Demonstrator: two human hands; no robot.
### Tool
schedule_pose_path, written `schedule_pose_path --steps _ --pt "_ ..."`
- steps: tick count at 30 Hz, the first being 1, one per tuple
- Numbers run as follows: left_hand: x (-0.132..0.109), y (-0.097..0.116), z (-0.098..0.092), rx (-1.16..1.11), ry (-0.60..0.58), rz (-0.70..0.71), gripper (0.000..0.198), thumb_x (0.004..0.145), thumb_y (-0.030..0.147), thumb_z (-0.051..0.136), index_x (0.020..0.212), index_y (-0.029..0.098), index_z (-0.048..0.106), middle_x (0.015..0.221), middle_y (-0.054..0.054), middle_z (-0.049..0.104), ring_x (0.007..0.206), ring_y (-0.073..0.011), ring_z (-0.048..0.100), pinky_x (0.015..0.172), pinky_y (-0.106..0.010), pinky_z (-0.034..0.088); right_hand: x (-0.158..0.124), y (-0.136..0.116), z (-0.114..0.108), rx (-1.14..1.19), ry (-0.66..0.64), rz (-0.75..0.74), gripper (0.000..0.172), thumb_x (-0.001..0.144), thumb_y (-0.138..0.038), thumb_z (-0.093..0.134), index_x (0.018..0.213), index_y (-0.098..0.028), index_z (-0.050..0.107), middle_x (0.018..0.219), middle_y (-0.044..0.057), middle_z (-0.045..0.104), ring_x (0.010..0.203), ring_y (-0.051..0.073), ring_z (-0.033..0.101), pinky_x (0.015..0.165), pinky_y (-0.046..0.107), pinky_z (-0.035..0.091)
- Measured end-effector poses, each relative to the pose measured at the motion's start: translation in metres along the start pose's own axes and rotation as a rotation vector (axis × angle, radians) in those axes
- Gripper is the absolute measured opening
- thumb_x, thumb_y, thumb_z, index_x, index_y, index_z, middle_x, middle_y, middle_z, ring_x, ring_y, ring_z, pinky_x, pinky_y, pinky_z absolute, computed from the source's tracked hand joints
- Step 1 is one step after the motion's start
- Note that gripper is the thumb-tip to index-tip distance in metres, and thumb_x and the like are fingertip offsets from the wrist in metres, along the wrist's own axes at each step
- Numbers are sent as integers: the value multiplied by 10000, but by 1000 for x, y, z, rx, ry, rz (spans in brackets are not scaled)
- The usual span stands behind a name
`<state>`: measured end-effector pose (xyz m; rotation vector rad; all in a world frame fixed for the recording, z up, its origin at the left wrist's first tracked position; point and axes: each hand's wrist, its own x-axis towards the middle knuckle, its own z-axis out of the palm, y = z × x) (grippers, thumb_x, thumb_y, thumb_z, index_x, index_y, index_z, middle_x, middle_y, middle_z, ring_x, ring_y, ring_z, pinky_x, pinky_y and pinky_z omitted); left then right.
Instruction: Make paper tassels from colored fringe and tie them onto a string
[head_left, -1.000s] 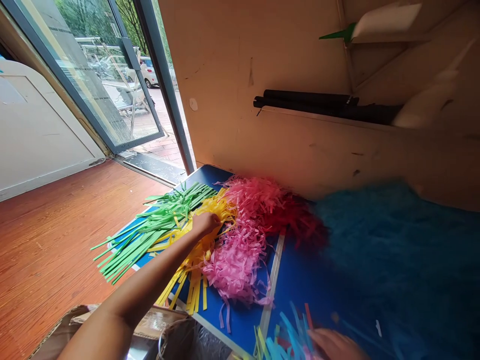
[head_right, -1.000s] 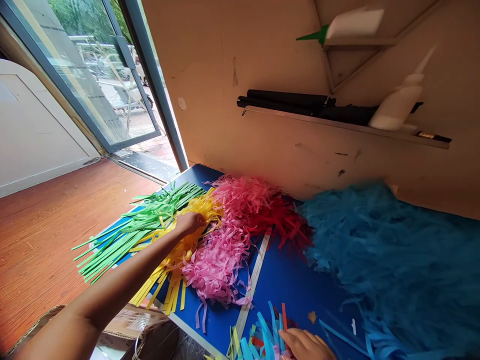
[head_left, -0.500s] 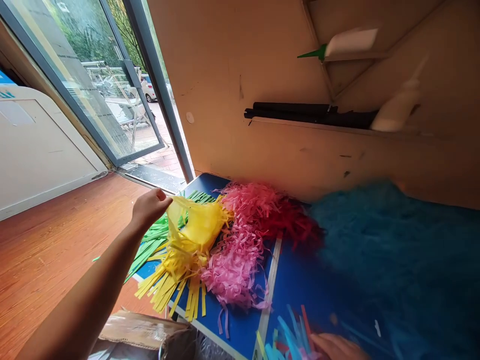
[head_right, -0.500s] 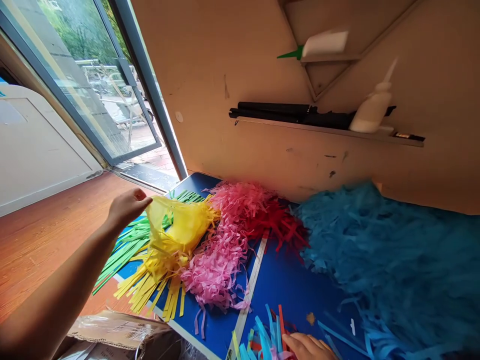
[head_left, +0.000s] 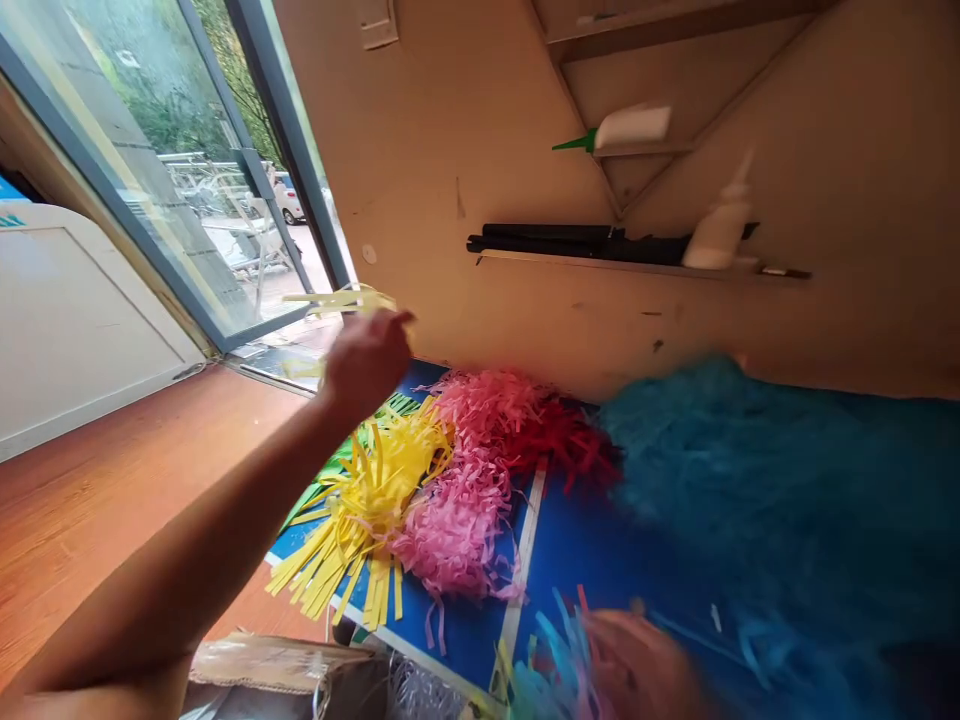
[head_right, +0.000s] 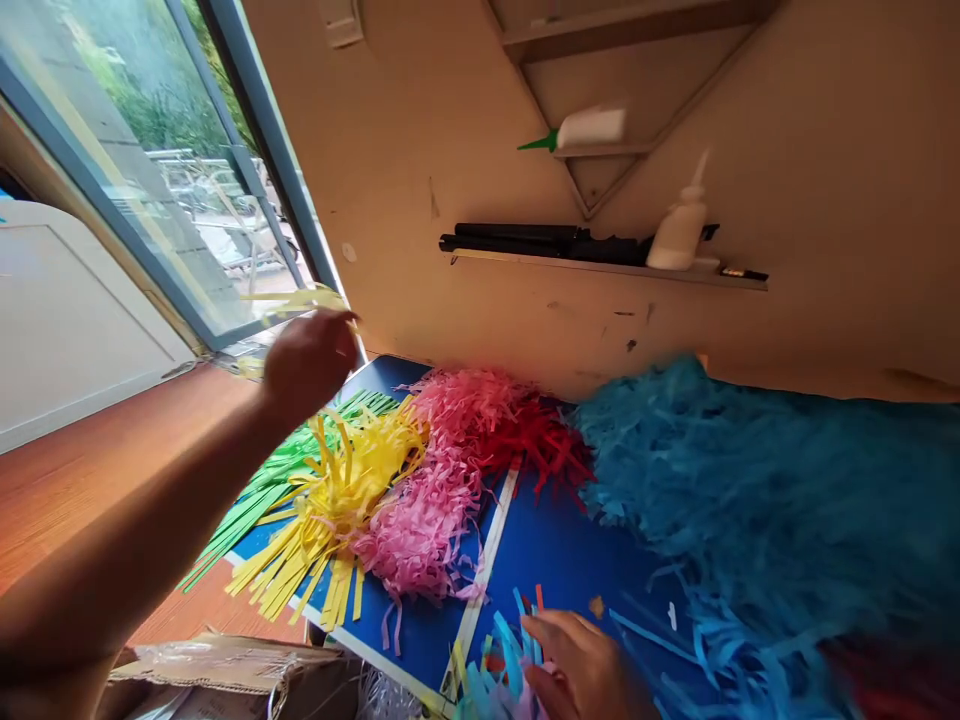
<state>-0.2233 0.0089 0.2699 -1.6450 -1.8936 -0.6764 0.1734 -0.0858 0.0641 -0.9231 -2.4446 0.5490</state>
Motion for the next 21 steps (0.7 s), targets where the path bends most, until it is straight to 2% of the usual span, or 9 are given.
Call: schedule_pose_path --steps 2,4,6,8,9,13,15,18,21 --pt "-16 54 21 -77 -161 220 274 908 176 468 1139 201 613 941 -37 695 872 -197 664 867 -352 489 18 -23 4 111 101 25 315 908 -280 579 1209 -271 673 1153 64 723 1057 225 690 941 301 559" --pt "-41 101 40 -73 -421 559 283 912 110 427 1120 180 606 936 -83 694 878 -231 662 864 -392 485 39 -41 8 197 216 66 385 908 -273 574 1292 -270 605 1257 76 663 1121 229 654 925 311 570" --pt "-66 131 51 -95 -473 700 243 913 102 435 1053 179 618 870 -85 692 822 -234 665 820 -387 494 60 -49 10 155 443 114 507 910 -242 550 1411 -230 472 1398 115 545 1271 258 544 1017 393 518" --pt "-83 145 56 -131 -470 776 224 916 114 446 1053 178 611 832 -80 692 805 -241 665 795 -385 497 80 -46 8 54 623 134 618 885 -178 525 1477 -179 350 1480 154 438 1377 292 413 1102 487 423" --pt "-88 148 57 -156 -469 795 216 916 123 450 1053 179 607 829 -78 695 806 -245 665 791 -387 497 89 -41 7 14 660 127 656 859 -153 523 1484 -155 324 1490 169 416 1394 303 381 1117 510 393" --pt "-95 149 59 -226 -504 781 171 903 145 462 979 191 608 820 -63 709 789 -235 673 793 -386 486 112 -18 6 -39 631 86 602 832 -213 558 1405 -90 421 1395 186 516 1317 303 459 1080 476 410" --pt "-99 150 63 -254 -501 756 188 899 154 466 1010 199 611 825 -54 723 788 -228 681 808 -389 480 117 -10 7 -43 602 131 439 872 -247 543 1295 -128 544 1255 142 630 1189 275 560 1016 440 437" --pt "-117 154 73 -304 -370 608 263 901 210 482 1134 205 603 939 -83 741 883 -249 682 862 -415 473 119 -3 8 -69 565 206 192 908 -190 515 993 -204 686 953 49 730 922 216 650 908 387 436" --pt "-142 162 88 -301 -216 383 332 873 261 523 1189 217 613 1143 -132 708 1054 -291 642 914 -441 465 115 5 4 -101 585 260 189 883 -115 545 896 -210 708 840 21 738 837 193 658 887 366 410"
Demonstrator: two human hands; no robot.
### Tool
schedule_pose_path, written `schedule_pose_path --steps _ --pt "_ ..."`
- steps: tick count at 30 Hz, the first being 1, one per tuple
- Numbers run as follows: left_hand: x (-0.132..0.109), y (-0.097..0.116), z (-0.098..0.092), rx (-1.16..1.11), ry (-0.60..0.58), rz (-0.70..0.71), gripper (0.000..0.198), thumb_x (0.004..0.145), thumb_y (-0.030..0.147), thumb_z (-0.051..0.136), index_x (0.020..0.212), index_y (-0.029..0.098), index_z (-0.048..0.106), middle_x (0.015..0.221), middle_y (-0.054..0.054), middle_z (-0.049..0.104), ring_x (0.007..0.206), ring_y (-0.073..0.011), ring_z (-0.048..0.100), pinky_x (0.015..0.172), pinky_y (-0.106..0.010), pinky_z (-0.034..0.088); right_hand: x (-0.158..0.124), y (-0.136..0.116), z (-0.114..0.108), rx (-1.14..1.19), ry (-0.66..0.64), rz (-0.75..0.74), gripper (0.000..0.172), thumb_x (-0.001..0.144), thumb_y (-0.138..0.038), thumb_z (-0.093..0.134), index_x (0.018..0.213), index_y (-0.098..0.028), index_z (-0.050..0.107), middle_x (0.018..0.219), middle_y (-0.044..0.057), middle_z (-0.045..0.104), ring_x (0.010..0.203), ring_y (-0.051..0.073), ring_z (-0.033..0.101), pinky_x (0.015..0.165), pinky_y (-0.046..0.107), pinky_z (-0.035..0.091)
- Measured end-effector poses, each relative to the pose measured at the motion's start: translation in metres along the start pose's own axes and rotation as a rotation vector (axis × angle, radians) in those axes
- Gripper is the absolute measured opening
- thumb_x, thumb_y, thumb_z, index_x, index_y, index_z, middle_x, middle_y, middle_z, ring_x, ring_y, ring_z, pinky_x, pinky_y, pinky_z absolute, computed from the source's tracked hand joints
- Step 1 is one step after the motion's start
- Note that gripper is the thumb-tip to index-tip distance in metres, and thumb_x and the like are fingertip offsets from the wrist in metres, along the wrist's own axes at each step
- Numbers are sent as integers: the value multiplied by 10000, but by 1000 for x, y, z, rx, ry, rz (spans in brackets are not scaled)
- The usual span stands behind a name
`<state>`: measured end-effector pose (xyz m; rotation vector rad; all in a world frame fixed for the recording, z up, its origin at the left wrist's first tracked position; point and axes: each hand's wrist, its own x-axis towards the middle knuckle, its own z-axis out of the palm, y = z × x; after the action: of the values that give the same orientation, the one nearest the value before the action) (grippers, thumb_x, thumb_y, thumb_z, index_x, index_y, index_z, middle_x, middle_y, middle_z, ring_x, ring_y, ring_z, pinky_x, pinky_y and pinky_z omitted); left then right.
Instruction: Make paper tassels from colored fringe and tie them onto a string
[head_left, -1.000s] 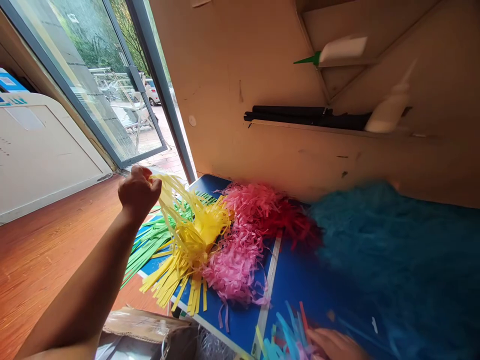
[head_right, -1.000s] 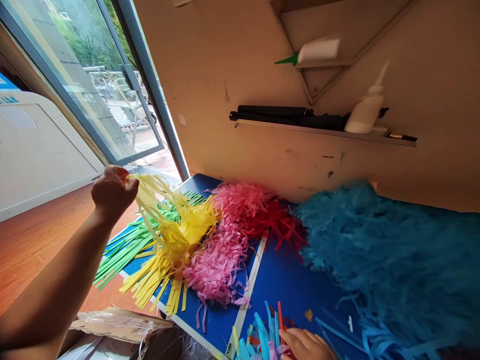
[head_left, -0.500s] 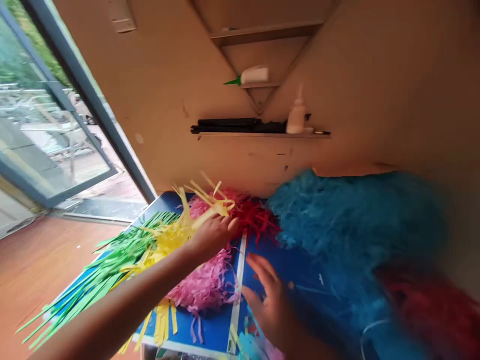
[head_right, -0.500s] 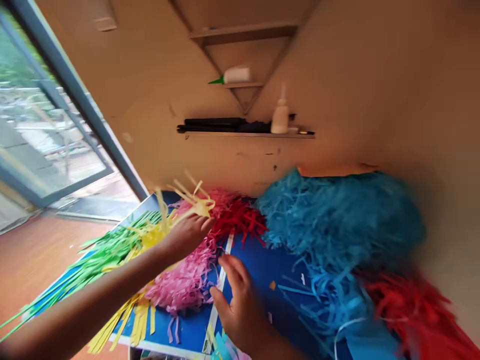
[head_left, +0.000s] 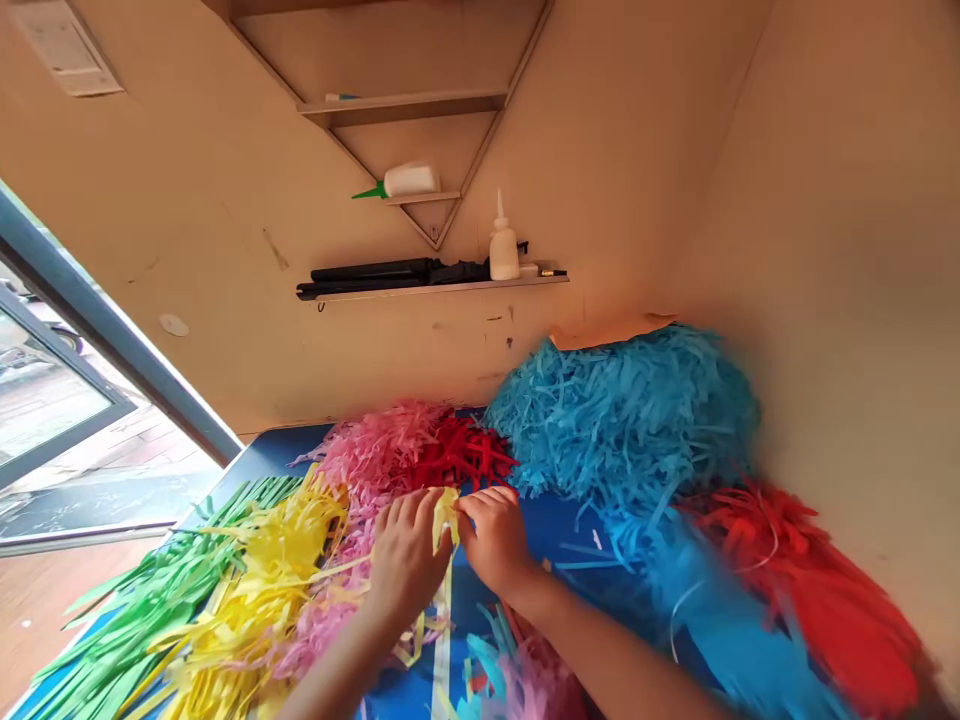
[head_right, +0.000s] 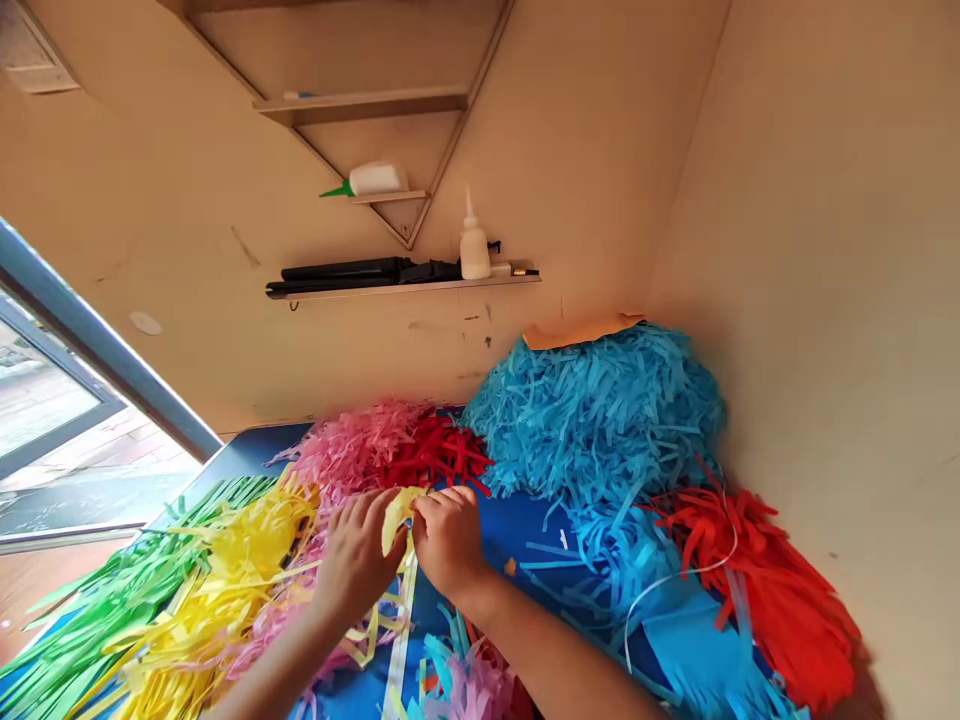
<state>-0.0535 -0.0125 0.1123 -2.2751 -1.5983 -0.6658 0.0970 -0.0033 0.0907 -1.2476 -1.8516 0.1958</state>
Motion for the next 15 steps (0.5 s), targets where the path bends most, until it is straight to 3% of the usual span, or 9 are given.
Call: schedule_pose_path --steps 4,7,10,12,15 --pt "-14 3 22 5 -23 -131 370 834 170 513 1138 303 678 1203 -76 716 1098 -286 643 931 -463 458 -6 12 -13 -47 36 18 238 852 -59 535 879 -215 712 837 23 742 817 204 663 882 388 428" --pt "-11 -3 21 -13 -95 -133 451 827 107 469 1148 333 691 1215 -49 720 1130 -275 641 983 -492 425 -24 4 -20 -124 96 -46 303 859 -63 472 1027 -190 689 998 102 720 952 262 645 896 448 463" --pt "-3 -9 8 -35 -196 -85 484 838 107 443 1218 307 666 1255 -63 699 1179 -280 622 1040 -520 381 -45 -20 -14 -17 -76 -160 343 847 -77 439 1095 -182 651 1028 116 696 953 256 646 876 411 523" --pt "1 -12 -3 -40 -257 -61 485 839 111 443 1231 293 662 1269 -70 690 1208 -285 607 1090 -543 326 -52 -37 0 97 -211 -147 373 804 -70 454 1116 -173 631 1028 111 696 970 246 658 890 365 543" --pt "-1 -14 -16 -12 -270 -65 502 847 114 425 1245 313 656 1286 -61 679 1218 -286 602 1123 -568 276 -44 -50 28 162 -233 -146 481 783 -120 481 1257 -125 562 1177 146 666 1113 260 626 976 350 513"
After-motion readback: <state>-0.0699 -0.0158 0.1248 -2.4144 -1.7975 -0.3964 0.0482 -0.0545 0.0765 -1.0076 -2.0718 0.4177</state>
